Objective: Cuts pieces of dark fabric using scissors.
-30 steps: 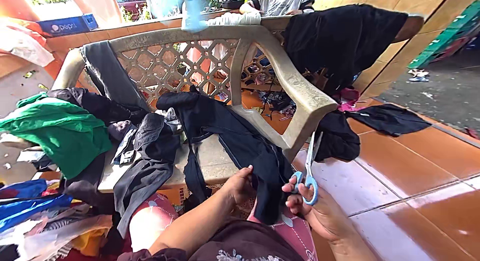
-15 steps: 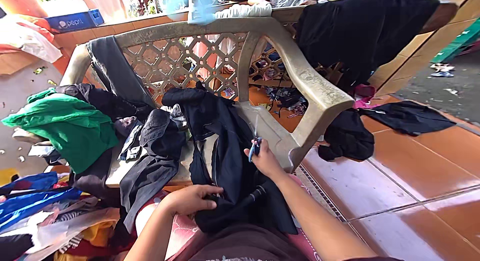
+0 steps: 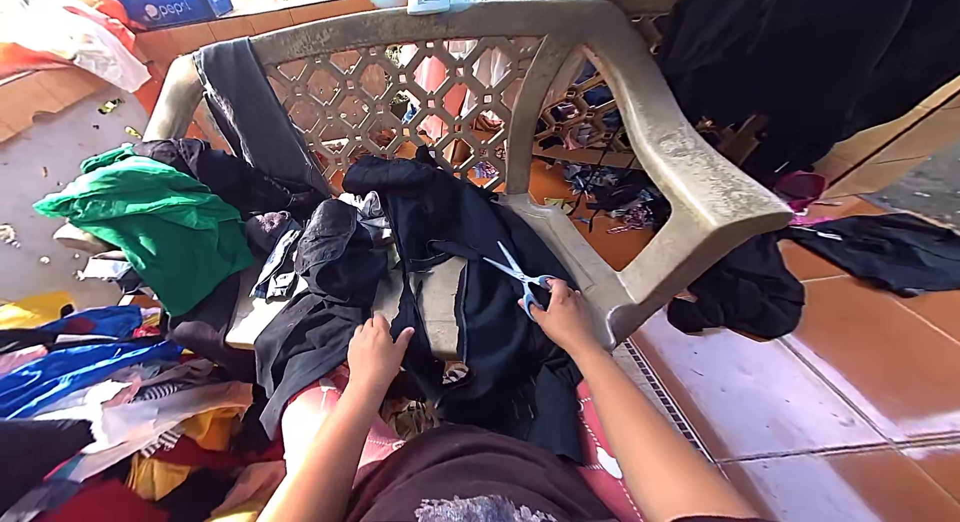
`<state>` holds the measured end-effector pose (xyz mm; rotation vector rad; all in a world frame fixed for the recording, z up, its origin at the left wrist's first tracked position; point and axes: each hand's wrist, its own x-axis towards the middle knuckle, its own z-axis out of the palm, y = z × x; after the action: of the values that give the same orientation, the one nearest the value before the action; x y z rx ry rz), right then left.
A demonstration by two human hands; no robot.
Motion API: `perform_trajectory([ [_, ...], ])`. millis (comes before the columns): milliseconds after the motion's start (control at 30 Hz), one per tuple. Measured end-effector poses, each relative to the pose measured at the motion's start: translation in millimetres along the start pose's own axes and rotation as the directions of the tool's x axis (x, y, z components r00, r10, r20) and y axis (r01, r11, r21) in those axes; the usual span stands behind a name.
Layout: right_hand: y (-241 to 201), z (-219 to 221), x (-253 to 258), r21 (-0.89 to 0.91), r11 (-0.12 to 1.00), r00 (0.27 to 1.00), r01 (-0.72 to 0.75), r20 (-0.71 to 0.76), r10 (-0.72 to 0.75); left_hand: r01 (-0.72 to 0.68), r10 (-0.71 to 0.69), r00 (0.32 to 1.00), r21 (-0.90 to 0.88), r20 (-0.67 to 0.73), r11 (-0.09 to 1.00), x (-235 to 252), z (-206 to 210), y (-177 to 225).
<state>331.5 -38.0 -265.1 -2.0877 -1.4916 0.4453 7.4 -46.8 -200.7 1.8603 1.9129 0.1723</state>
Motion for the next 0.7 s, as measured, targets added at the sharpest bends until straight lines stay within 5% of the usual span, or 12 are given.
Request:
perform_trajectory([
  [100, -1.1, -24.6, 10.6, 0.210, 0.969, 0.987, -0.131, -0.058, 0.146, -0.058, 0.049, 0.997, -0.161, -0.059, 0.985, 30.7, -10.9, 5.8],
  [200, -23.9, -46.7, 8.7, 0.299, 0.947, 0.979, -0.114, -0.126, 0.158, 0.037, -0.034, 0.999, -0.274, 0.018, 0.961, 73.2, -6.1, 13.5],
  [300, -57.3, -59.3, -4.0, 0.413, 0.909, 0.985, -0.051, 0.172, -0.024, 0.127, -0.109, 0.988, -0.187, 0.105, 0.974, 98.0, -6.1, 23.2],
  [400, -81.7, -51.5, -8.3, 0.426, 0.900, 0.785, -0.097, 0.589, -0.194, 0.124, -0.105, 0.983, -0.124, 0.151, 0.984, 101.9, -6.2, 26.9],
  [500, -86.6, -25.8, 9.4, 0.389, 0.910, 0.564, -0.148, 0.788, -0.245, 0.131, -0.089, 0.987, -0.362, 0.132, 0.923, 99.4, -12.5, 14.8],
  [600, -87.4, -4.8, 30.1, 0.338, 0.901, 0.360, -0.273, 0.904, -0.230, 0.219, -0.116, 0.976, -0.790, 0.187, 0.572, 94.9, -14.8, -3.1],
  [700, -95.6, 11.9, 44.3, 0.286, 0.922, 0.203, -0.260, 0.950, -0.238, 0.276, -0.145, 0.959, -0.913, 0.242, 0.301, 92.0, -14.1, -16.1],
])
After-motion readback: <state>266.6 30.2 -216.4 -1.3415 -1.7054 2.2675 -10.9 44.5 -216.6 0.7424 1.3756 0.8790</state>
